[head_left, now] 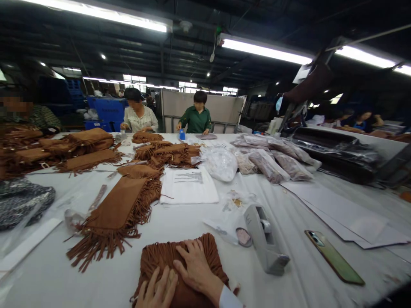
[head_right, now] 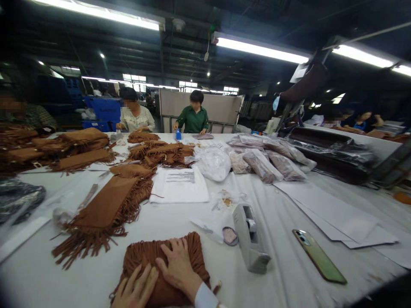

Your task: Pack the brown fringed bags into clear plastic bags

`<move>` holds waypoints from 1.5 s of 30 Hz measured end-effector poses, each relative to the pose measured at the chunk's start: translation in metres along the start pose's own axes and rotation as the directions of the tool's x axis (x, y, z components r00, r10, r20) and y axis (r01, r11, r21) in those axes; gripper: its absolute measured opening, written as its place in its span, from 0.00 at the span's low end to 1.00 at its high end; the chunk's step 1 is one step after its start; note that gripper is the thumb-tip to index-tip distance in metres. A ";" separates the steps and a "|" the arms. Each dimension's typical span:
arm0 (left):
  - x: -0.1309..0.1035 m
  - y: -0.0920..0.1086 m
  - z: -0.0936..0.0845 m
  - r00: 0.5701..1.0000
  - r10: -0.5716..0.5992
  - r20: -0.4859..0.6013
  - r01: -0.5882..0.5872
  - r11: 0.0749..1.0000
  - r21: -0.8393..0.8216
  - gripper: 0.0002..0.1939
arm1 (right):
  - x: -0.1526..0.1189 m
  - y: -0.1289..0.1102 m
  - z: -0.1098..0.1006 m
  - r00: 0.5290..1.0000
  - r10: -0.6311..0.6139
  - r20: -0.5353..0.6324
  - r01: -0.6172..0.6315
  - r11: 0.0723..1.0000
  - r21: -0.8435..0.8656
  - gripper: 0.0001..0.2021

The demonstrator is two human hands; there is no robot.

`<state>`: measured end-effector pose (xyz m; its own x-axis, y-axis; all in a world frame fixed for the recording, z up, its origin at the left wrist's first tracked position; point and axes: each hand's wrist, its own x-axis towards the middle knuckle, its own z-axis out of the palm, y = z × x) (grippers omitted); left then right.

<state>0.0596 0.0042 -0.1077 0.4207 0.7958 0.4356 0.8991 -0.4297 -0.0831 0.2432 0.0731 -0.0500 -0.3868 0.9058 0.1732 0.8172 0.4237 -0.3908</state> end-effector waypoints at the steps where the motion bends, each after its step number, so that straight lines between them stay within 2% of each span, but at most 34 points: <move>1: -0.001 0.001 -0.007 1.000 -0.005 0.025 0.006 1.000 -0.025 0.37 | -0.001 0.001 -0.001 1.000 -0.018 -0.018 0.019 1.000 0.020 0.19; 4: 0.003 0.003 -0.027 0.994 -0.020 0.107 0.028 0.997 -0.068 0.45 | 0.005 0.021 -0.009 0.991 -0.014 -0.131 0.028 0.994 0.101 0.17; 6: 0.008 0.004 -0.034 0.990 -0.034 0.139 0.044 0.996 -0.072 0.46 | 0.012 0.046 -0.020 0.964 0.083 -0.252 -0.057 0.992 0.110 0.15; 8: 0.011 0.004 -0.036 0.986 -0.055 0.156 0.067 0.995 -0.073 0.45 | 0.018 0.076 -0.033 0.930 0.178 -0.321 -0.152 0.983 0.103 0.15; 11: 0.011 0.003 -0.031 0.983 -0.083 0.164 0.098 0.992 -0.081 0.46 | 0.017 0.117 -0.049 0.910 0.266 -0.317 -0.237 0.963 0.127 0.14; 14: 0.008 0.001 -0.024 0.990 -0.029 0.139 0.043 0.994 -0.098 0.48 | 0.008 0.142 -0.056 0.893 0.349 -0.283 -0.304 0.934 0.190 0.11; 16: 0.006 0.002 -0.018 0.993 -0.020 0.112 0.029 0.996 -0.083 0.48 | 0.004 0.150 -0.058 0.867 0.413 -0.281 -0.352 0.904 0.241 0.12; 20: 0.003 0.003 -0.009 0.996 -0.076 0.041 0.079 0.994 -0.072 0.42 | 0.007 0.153 -0.066 0.779 0.549 -0.301 -0.425 0.817 0.390 0.22; 22: 0.003 -0.002 -0.008 0.998 -0.056 0.010 0.057 0.994 -0.089 0.40 | 0.011 0.149 -0.072 0.744 0.590 -0.314 -0.405 0.771 0.491 0.27; 25: 0.004 -0.012 -0.012 0.999 0.041 -0.014 -0.042 0.991 -0.125 0.40 | 0.011 0.131 -0.076 0.716 0.622 -0.316 -0.336 0.705 0.625 0.33; 28: 0.004 -0.018 -0.018 0.999 0.004 -0.036 -0.011 0.980 -0.200 0.35 | 0.002 0.098 -0.069 0.725 0.623 -0.293 -0.303 0.671 0.677 0.29; 30: 0.005 -0.017 -0.020 0.997 -0.066 -0.046 0.053 0.968 -0.244 0.31 | -0.007 0.071 -0.058 0.771 0.534 -0.347 -0.274 0.770 0.576 0.22; 32: 0.006 -0.015 -0.021 0.995 -0.090 -0.049 0.073 0.959 -0.275 0.27 | -0.015 0.043 -0.044 0.838 0.354 -0.415 -0.202 0.908 0.367 0.17; 34: 0.006 -0.012 -0.021 0.992 -0.115 -0.049 0.095 0.948 -0.303 0.24 | -0.020 0.020 -0.029 0.887 0.189 -0.422 -0.127 0.977 0.172 0.16; 37: 0.005 -0.009 -0.022 0.971 -0.227 -0.075 0.181 0.903 -0.390 0.22 | -0.021 -0.005 -0.010 0.914 0.099 -0.393 -0.098 0.995 0.022 0.17; 41: 0.003 -0.007 -0.026 0.888 -0.439 -0.135 0.281 0.753 -0.595 0.21 | -0.021 -0.028 0.003 0.942 -0.027 -0.335 -0.004 0.996 -0.090 0.18; 45: 0.004 -0.005 -0.029 0.826 -0.540 -0.165 0.294 0.661 -0.690 0.20 | -0.022 -0.048 0.013 0.958 -0.085 -0.273 0.055 0.992 -0.116 0.15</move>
<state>0.0530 -0.0033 -0.0794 -0.1579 0.8184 0.5526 0.6344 -0.3447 0.6919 0.2067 0.0329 -0.0465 -0.3233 0.8344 0.4464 0.8386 0.4712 -0.2734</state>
